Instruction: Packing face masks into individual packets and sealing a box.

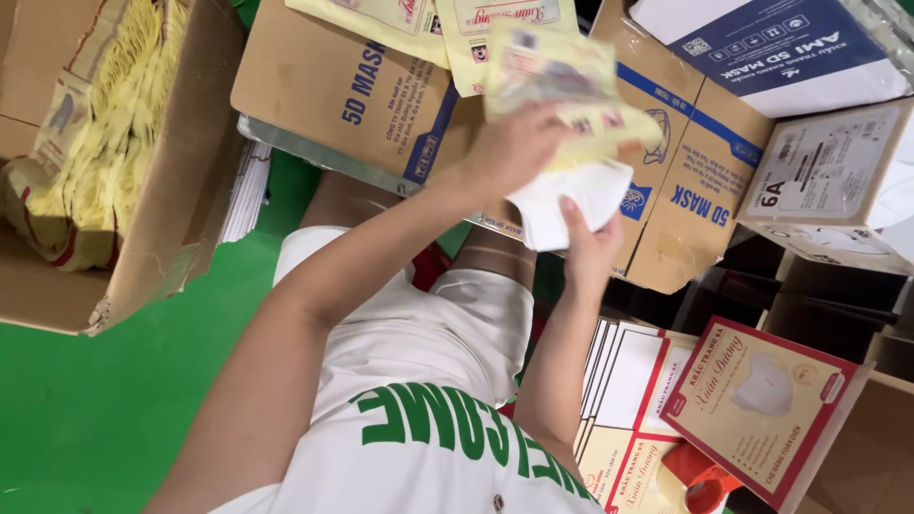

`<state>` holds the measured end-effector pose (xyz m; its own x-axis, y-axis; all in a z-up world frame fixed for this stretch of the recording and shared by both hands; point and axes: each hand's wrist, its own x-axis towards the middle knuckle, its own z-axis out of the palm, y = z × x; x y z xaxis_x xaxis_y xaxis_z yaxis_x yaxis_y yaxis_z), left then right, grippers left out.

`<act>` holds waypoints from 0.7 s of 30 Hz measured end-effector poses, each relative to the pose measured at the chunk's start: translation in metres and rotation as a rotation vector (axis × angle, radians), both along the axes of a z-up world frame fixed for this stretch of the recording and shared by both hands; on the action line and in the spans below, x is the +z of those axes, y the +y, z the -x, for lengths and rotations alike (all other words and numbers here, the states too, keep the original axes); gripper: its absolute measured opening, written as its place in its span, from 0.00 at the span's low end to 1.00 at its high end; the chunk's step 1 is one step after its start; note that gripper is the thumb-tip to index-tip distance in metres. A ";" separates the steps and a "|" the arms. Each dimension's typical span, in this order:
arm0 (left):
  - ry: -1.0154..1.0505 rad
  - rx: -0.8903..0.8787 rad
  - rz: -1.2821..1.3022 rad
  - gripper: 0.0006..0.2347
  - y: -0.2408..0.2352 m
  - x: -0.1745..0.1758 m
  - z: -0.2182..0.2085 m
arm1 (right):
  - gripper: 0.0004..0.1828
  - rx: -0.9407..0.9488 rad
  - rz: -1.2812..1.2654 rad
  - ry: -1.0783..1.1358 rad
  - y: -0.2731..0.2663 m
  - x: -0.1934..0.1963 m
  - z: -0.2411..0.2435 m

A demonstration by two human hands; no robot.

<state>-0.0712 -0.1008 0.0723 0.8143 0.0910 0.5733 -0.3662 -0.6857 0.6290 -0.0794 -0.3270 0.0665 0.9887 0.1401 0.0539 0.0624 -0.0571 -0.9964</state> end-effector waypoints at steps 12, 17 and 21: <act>0.034 0.035 0.233 0.06 -0.027 0.029 0.004 | 0.26 -0.191 -0.387 0.041 -0.042 0.003 0.007; -0.088 -0.083 0.094 0.05 -0.044 0.044 0.035 | 0.26 -0.273 0.046 -0.278 -0.009 0.049 0.019; -0.206 -0.231 -0.080 0.13 -0.014 0.100 0.041 | 0.28 -0.201 0.110 -0.374 -0.015 0.086 0.023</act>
